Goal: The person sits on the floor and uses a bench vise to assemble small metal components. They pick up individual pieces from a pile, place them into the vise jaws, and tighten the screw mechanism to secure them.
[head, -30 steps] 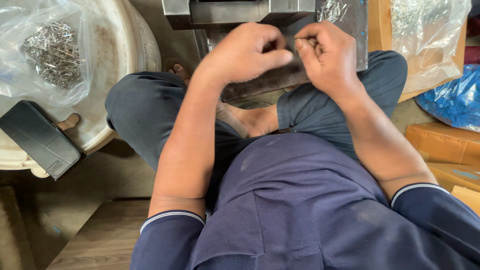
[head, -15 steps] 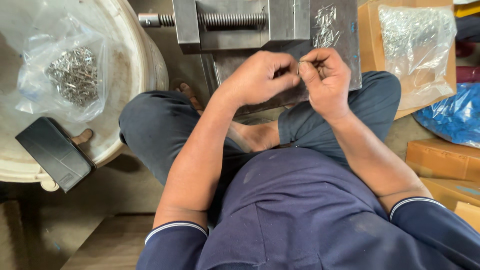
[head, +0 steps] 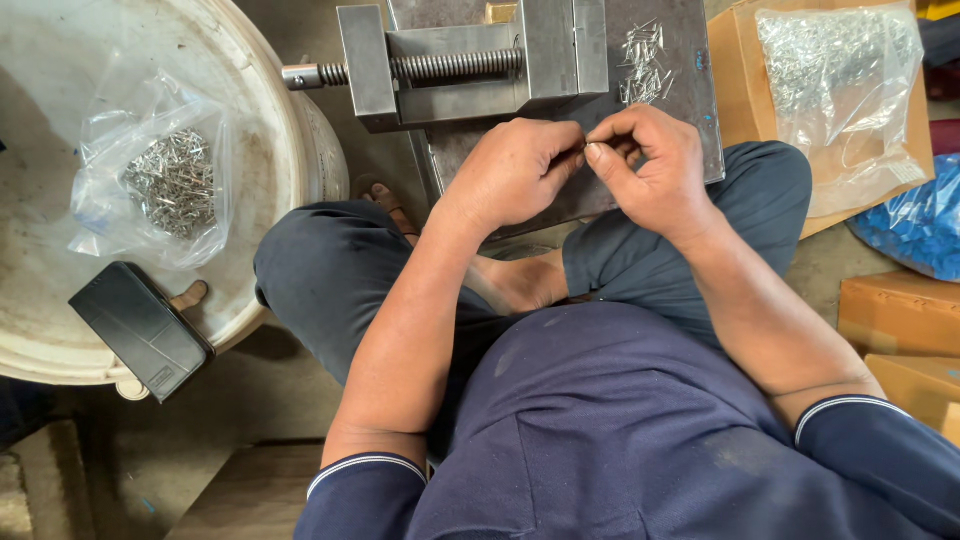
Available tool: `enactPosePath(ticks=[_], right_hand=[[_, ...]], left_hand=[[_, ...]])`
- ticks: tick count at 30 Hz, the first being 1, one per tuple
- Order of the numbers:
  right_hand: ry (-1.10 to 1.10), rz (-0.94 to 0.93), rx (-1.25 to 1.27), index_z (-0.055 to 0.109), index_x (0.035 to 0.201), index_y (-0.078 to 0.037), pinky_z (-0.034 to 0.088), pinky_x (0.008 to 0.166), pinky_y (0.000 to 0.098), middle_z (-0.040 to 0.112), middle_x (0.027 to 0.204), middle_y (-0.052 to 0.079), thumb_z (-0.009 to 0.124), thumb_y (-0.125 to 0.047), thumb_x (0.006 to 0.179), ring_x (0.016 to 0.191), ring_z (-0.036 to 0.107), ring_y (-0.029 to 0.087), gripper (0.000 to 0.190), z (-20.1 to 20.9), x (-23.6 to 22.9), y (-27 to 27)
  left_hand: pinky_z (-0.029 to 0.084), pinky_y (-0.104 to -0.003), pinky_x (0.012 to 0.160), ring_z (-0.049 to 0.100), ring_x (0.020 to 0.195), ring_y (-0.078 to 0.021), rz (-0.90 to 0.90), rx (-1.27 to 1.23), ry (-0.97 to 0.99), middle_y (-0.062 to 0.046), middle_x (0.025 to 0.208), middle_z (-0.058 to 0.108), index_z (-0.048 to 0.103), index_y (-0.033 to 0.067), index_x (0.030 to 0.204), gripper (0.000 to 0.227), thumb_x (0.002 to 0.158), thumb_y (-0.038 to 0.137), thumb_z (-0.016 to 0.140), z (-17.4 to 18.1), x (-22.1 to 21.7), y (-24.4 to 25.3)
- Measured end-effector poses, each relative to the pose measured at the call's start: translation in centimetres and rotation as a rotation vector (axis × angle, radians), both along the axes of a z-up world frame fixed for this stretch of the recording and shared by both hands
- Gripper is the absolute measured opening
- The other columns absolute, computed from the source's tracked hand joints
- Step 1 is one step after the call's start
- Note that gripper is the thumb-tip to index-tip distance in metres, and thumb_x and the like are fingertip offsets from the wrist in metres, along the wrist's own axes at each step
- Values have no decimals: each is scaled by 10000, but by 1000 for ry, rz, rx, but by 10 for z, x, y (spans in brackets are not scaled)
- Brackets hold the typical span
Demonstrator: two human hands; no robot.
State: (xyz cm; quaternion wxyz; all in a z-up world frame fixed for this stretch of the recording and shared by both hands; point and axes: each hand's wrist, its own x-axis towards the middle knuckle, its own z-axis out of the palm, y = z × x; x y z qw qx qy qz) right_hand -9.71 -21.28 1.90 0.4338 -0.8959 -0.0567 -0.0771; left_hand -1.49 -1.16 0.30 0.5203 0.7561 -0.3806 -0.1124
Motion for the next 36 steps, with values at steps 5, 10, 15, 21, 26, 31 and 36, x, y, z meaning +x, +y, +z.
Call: enactPosePath(ticks=[5, 10, 15, 21, 26, 31, 36], right_hand=[[-48, 102, -65, 698, 1055, -14, 504, 701, 275, 680, 978, 79, 755, -71, 1019, 798, 628, 140, 89, 17, 9, -8], [-319, 111, -152, 689, 1065, 6, 525, 752, 282, 679, 955, 86, 733, -12, 1088, 853, 667, 159, 52, 25, 52, -26], [-227, 139, -55, 700, 1121, 12, 532, 733, 246, 702, 924, 68, 736, 2, 1112, 788, 660, 137, 39, 12, 91, -30], [-277, 207, -166, 715, 1124, 13, 514, 729, 250, 702, 927, 73, 719, 21, 1072, 815, 669, 134, 53, 21, 92, -26], [-382, 204, -243, 706, 1146, 49, 497, 765, 293, 698, 954, 109, 669, 70, 1072, 819, 642, 168, 86, 31, 79, -28], [-210, 25, -107, 719, 1176, 47, 495, 747, 279, 686, 930, 87, 681, 39, 1122, 815, 613, 156, 66, 1, 36, -58], [-62, 0, -209, 747, 1140, 12, 464, 695, 273, 650, 923, 92, 722, 10, 1047, 763, 584, 143, 96, -21, -2, -74]], left_hand=[[530, -424, 645, 684, 740, -353, 15, 0, -3, -134, 825, 720, 725, 69, 979, 144, 913, 197, 734, 2, -1, -1], [545, -323, 633, 672, 658, -185, -9, 7, 227, -67, 752, 718, 712, 8, 1059, 381, 839, 300, 817, 5, 6, 0], [520, -274, 643, 600, 674, -95, -51, -71, 336, -17, 742, 680, 709, -4, 1024, 347, 853, 278, 815, 6, 9, 3], [520, -263, 642, 604, 675, -87, -76, -49, 373, -13, 741, 684, 705, -4, 1049, 366, 852, 285, 812, 3, 10, 1], [525, -267, 643, 616, 686, -97, -66, -37, 406, -34, 761, 700, 703, -13, 1090, 402, 845, 286, 813, 4, 10, 1], [559, -290, 738, 668, 786, -128, -82, -150, 246, -77, 866, 725, 687, -20, 1129, 332, 925, 221, 788, -16, 9, 0], [556, -299, 731, 684, 786, -141, -81, -102, 206, -80, 898, 741, 678, -3, 1132, 278, 944, 183, 763, -25, 11, -2]])
